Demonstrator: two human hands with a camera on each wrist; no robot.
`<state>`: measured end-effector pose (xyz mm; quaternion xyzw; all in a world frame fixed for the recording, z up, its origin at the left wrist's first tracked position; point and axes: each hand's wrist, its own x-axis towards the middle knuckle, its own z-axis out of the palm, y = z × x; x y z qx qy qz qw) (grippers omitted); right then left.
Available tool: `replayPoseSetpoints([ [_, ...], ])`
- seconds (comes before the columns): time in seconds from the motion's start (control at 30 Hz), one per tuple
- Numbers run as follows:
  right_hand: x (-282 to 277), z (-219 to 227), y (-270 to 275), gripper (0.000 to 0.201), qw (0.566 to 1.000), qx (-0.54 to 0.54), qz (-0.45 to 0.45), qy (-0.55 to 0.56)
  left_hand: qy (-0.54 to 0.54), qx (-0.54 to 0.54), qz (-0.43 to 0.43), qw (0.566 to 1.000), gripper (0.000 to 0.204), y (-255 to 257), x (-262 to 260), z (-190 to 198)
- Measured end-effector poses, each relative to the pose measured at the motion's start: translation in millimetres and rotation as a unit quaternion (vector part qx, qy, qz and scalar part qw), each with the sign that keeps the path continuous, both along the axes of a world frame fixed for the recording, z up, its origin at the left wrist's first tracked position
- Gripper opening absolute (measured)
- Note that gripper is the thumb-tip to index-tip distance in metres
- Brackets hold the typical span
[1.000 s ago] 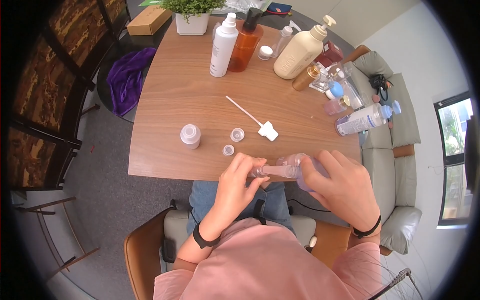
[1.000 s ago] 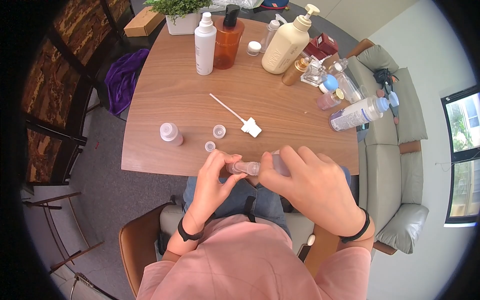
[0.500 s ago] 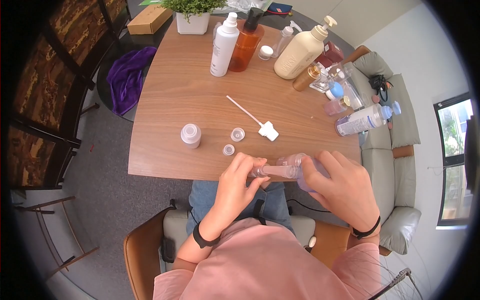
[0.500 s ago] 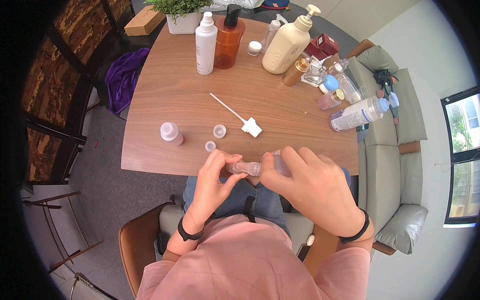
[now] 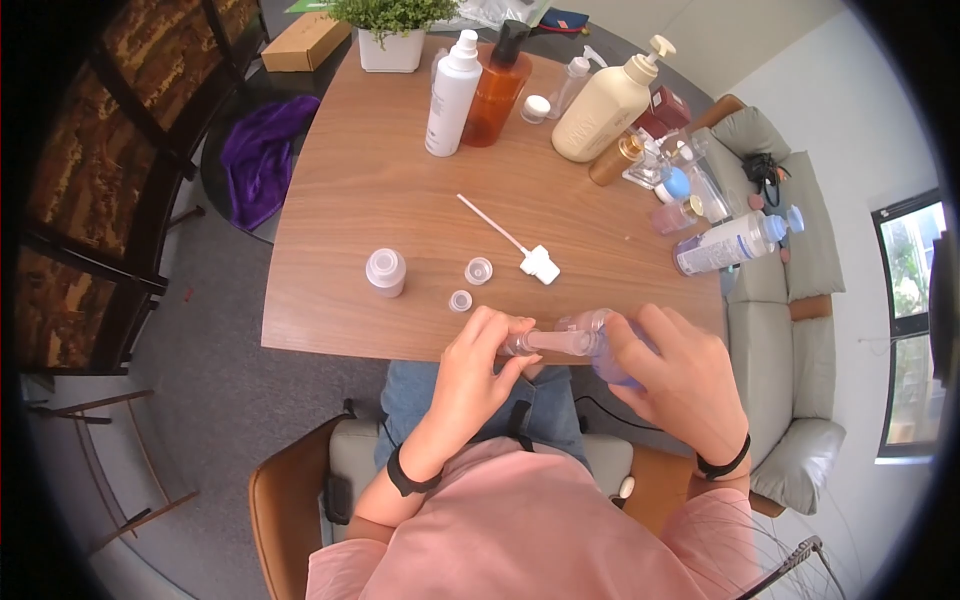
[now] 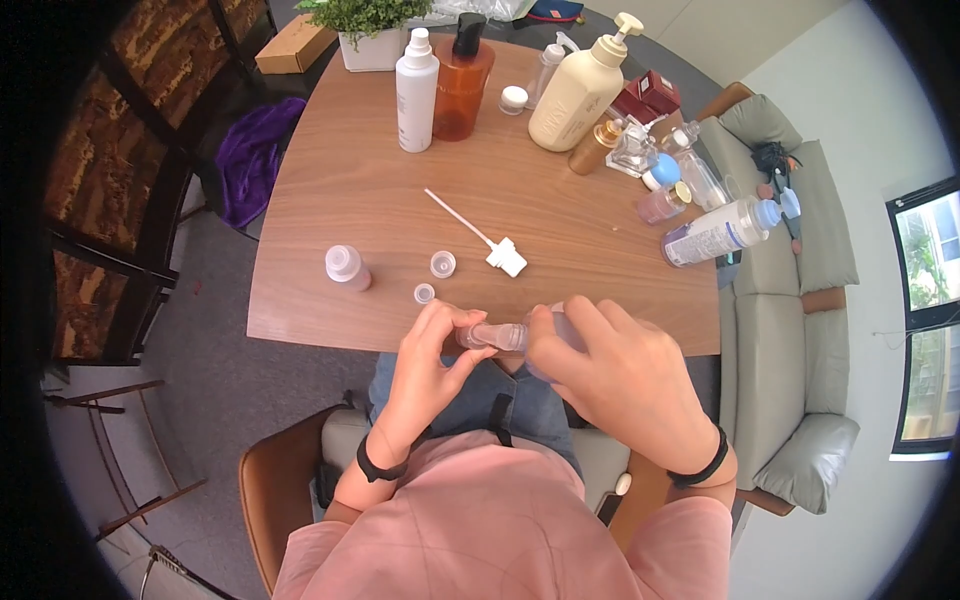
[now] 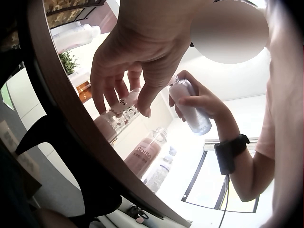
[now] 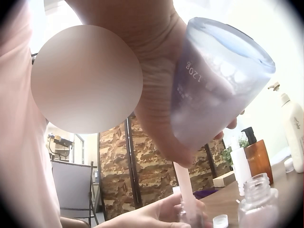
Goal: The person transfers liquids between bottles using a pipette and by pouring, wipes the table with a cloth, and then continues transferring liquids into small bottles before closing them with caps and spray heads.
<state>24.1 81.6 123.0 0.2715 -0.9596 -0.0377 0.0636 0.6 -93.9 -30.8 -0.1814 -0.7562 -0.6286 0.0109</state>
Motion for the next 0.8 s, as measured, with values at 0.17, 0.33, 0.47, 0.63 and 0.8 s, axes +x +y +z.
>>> replayPoseSetpoints([
  [0.17, 1.9, -5.6, 5.1, 0.055, 1.000, -0.022, 0.000, -0.019, 0.023, -0.017, 0.010, 1.000, 0.033, 1.1, 1.0, 0.7],
  [0.33, 9.7, -19.3, 18.9, 0.069, 0.989, -0.142, -0.026, -0.005, 0.017, -0.046, 0.022, 0.999, 0.033, 2.2, 2.2, 1.8],
  [0.47, 21.6, -30.5, 41.9, 0.070, 0.965, -0.251, -0.048, 0.053, -0.011, -0.044, 0.011, 0.999, 0.034, 5.2, 2.6, -5.9],
  [0.63, 39.7, -35.6, 78.0, 0.069, 0.925, -0.302, -0.104, 0.206, -0.013, -0.040, 0.024, 0.999, 0.034, 5.3, 3.6, -13.9],
  [0.8, 66.8, -47.6, 119.4, 0.067, 0.908, -0.311, -0.191, 0.207, -0.057, -0.002, 0.022, 0.998, 0.032, 6.7, 6.2, -15.7],
])
